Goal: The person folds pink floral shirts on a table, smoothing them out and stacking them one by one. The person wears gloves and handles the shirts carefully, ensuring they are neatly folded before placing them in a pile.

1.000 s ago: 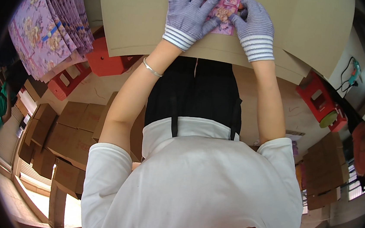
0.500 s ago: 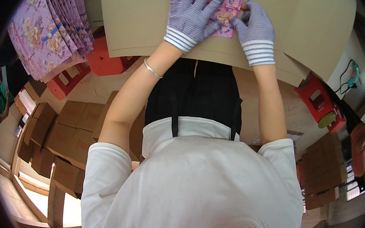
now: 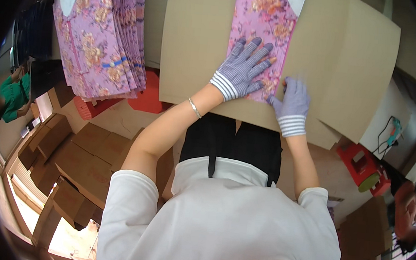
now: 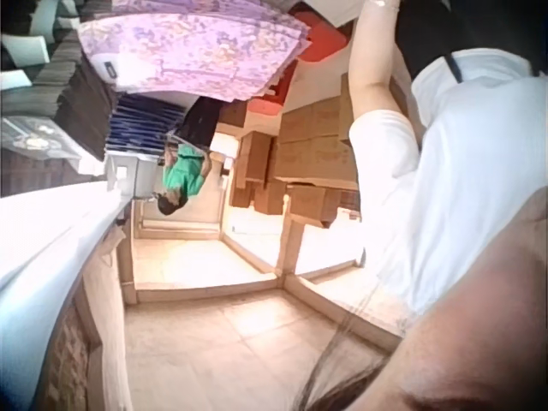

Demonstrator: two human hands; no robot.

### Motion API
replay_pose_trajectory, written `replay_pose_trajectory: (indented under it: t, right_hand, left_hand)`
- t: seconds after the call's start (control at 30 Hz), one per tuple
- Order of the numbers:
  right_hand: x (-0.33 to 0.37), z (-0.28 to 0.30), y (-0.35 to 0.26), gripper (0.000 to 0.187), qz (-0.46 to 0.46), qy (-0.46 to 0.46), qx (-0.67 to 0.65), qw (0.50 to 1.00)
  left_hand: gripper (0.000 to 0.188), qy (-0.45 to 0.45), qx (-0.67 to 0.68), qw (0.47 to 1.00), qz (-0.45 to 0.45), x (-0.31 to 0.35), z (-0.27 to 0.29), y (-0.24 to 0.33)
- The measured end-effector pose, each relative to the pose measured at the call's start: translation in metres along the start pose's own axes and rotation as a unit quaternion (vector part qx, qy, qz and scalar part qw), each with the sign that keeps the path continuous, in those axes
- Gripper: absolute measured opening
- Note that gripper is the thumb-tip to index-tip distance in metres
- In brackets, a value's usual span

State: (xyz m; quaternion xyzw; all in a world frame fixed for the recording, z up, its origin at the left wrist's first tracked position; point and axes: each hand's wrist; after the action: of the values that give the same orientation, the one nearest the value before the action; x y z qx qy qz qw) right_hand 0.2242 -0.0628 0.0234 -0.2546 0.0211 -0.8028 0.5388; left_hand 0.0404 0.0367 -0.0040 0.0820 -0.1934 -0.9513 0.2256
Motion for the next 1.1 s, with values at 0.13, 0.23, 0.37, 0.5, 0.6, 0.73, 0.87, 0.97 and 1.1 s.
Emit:
replay_pose_trajectory:
  t: [0.13,0.23,0.37,0.5,0.6,0.73,0.87,0.97,1.1]
  right_hand:
    - [-0.001,0.001,0.000,0.063,-0.023,-0.036,-0.009,0.999]
    - [-0.003,0.004,0.001,0.062,-0.014,-0.045,-0.025,0.999]
    - [-0.006,0.000,0.003,0.062,-0.007,-0.057,-0.045,0.997]
    - [-0.007,0.000,0.004,0.062,-0.008,-0.061,-0.038,0.997]
    - [-0.010,0.002,0.004,0.061,-0.030,-0.068,-0.046,0.996]
    - [-0.012,0.006,0.000,0.064,-0.043,-0.083,-0.030,0.995]
    - [-0.009,0.006,0.000,0.062,-0.023,-0.040,-0.024,0.999]
    - [0.000,0.003,0.009,0.056,0.002,-0.048,-0.036,0.998]
    - [-0.002,0.022,0.053,0.046,0.049,0.088,-0.122,0.987]
  left_hand:
    - [0.074,-0.005,-0.034,0.999,-0.042,-0.046,0.024,-0.055]
    - [0.070,0.086,-0.104,0.987,-0.086,-0.098,0.039,-0.122]
    - [0.064,0.107,-0.165,0.977,-0.081,-0.161,0.051,-0.204]
    - [0.066,0.152,-0.193,0.965,-0.090,-0.158,0.063,-0.192]
    - [0.068,-0.014,0.045,0.999,0.011,-0.120,0.045,-0.129]
    - [0.079,-0.046,0.078,0.991,-0.094,-0.003,0.012,0.001]
    - [0.076,0.066,0.242,0.966,-0.064,0.070,-0.030,0.072]
    - [0.070,0.042,0.069,0.996,-0.035,0.032,-0.009,0.042]
    - [0.060,0.084,-0.063,0.993,0.054,-0.024,0.011,-0.024]
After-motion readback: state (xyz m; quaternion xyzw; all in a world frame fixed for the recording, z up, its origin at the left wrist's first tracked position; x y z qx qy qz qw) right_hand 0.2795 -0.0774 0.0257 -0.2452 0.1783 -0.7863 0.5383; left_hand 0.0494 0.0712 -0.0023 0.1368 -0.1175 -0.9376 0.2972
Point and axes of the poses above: each hand's wrist, its own x-axis away from the middle knuckle, its own z-axis out of the back of the hand, y = z × x, and after that the axes turned 12 degrees about -z, right-handed
